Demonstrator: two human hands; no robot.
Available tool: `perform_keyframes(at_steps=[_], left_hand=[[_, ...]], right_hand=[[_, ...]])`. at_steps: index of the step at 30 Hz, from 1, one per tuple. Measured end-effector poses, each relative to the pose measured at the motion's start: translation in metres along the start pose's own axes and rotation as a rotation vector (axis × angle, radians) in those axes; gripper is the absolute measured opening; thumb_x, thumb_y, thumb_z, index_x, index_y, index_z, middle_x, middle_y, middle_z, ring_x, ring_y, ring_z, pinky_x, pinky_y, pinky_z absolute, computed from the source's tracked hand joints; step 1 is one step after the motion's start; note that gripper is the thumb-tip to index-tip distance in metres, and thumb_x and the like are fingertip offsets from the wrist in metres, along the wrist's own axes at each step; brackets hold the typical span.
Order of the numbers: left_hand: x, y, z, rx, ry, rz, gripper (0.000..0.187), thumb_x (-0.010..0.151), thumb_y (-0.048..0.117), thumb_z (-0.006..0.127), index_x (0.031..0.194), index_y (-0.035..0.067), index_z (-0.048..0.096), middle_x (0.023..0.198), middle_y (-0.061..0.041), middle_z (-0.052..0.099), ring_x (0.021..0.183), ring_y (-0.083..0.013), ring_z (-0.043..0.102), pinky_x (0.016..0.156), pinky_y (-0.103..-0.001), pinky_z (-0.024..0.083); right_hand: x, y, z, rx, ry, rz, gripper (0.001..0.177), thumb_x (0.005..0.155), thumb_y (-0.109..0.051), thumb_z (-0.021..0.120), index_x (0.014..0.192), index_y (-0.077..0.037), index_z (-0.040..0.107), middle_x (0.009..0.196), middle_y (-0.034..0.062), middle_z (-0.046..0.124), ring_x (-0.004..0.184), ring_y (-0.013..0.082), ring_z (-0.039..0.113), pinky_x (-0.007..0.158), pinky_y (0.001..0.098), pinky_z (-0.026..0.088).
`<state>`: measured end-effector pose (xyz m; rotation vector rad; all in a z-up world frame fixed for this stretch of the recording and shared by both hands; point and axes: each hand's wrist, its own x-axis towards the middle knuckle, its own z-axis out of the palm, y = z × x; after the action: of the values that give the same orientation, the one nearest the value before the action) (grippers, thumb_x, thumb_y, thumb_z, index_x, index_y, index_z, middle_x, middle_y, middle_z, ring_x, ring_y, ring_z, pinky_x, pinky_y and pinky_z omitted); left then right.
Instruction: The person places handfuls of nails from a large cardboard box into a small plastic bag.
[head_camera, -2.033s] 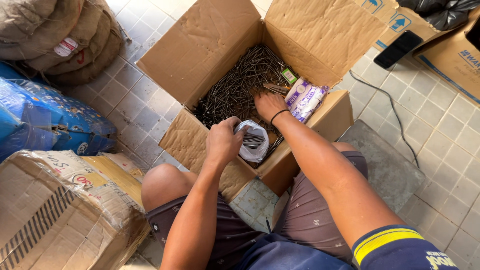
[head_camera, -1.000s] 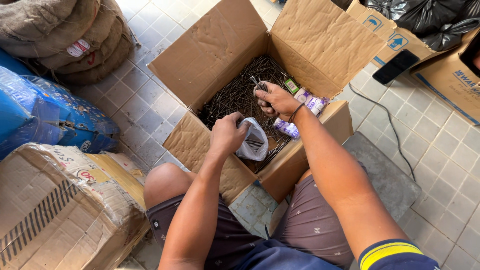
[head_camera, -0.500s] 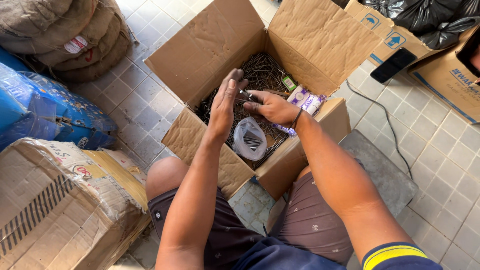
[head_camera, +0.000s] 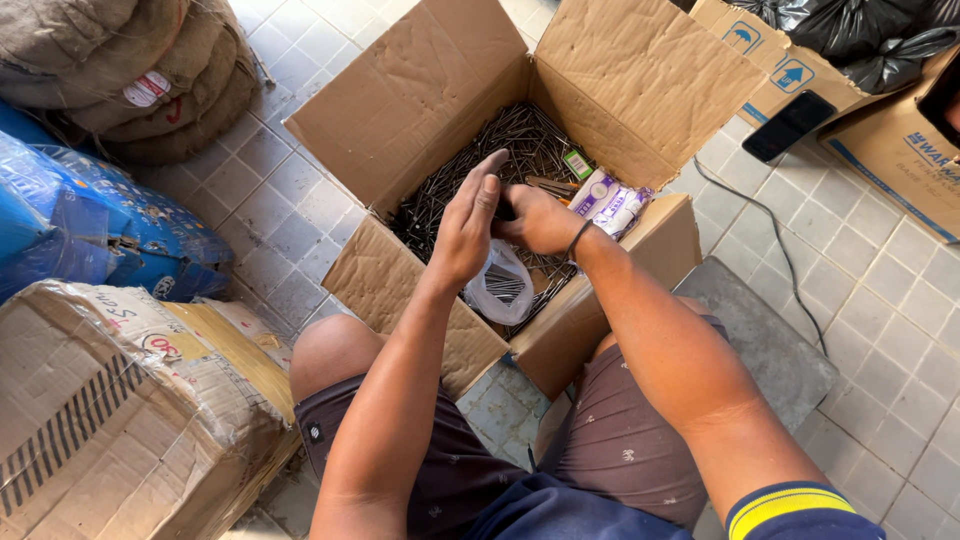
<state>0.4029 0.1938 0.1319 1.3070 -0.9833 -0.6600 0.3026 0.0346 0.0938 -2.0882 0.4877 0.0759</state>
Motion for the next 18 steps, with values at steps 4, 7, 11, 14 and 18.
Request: perform_keyframes(at_steps=[4, 7, 11, 14, 18], left_hand=[[-0.001, -0.002, 0.002, 0.222, -0.009, 0.110, 0.052, 0.127, 0.034, 0.044, 0.165, 0.000, 0.055, 0.174, -0.028, 0.047, 0.165, -0.0516, 0.040, 0.139, -0.063, 0.031], [0.000, -0.012, 0.000, 0.258, -0.016, 0.122, 0.055, 0.127, 0.036, 0.042, 0.167, -0.001, 0.051, 0.174, -0.029, 0.045, 0.165, -0.0532, 0.039, 0.139, -0.064, 0.030], [0.000, -0.027, -0.005, 0.223, -0.022, 0.005, 0.059, 0.126, 0.045, 0.039, 0.170, 0.007, 0.050, 0.169, -0.025, 0.053, 0.164, -0.0467, 0.044, 0.139, -0.059, 0.030], [-0.003, -0.023, -0.001, 0.157, -0.069, -0.065, 0.065, 0.126, 0.052, 0.034, 0.174, 0.011, 0.044, 0.173, -0.023, 0.052, 0.167, -0.0457, 0.040, 0.141, -0.060, 0.027], [-0.004, -0.003, 0.000, 0.218, -0.106, -0.028, 0.070, 0.125, 0.055, 0.037, 0.178, 0.010, 0.038, 0.178, -0.027, 0.041, 0.171, -0.0506, 0.028, 0.142, -0.063, 0.019]], right_hand=[[0.018, 0.053, 0.021, -0.082, 0.048, -0.017, 0.031, 0.095, -0.021, 0.075, 0.119, -0.003, 0.081, 0.111, 0.0262, 0.082, 0.117, 0.0456, 0.077, 0.103, 0.0554, 0.062], [0.012, 0.048, 0.025, -0.053, 0.033, -0.026, 0.029, 0.097, -0.018, 0.072, 0.120, -0.002, 0.078, 0.115, 0.0277, 0.081, 0.122, 0.0467, 0.075, 0.108, 0.0574, 0.060], [0.003, 0.026, 0.023, -0.022, -0.027, -0.030, 0.035, 0.105, -0.024, 0.067, 0.126, 0.002, 0.075, 0.124, 0.0320, 0.078, 0.129, 0.0497, 0.071, 0.110, 0.0604, 0.057], [-0.002, 0.002, 0.017, -0.033, -0.019, -0.047, 0.033, 0.102, -0.026, 0.069, 0.126, -0.004, 0.074, 0.126, 0.0248, 0.079, 0.132, 0.0435, 0.071, 0.113, 0.0574, 0.057], [0.010, 0.033, 0.025, -0.043, 0.014, -0.095, 0.032, 0.102, -0.025, 0.072, 0.127, -0.004, 0.073, 0.127, 0.0250, 0.077, 0.134, 0.0443, 0.070, 0.114, 0.0586, 0.056]])
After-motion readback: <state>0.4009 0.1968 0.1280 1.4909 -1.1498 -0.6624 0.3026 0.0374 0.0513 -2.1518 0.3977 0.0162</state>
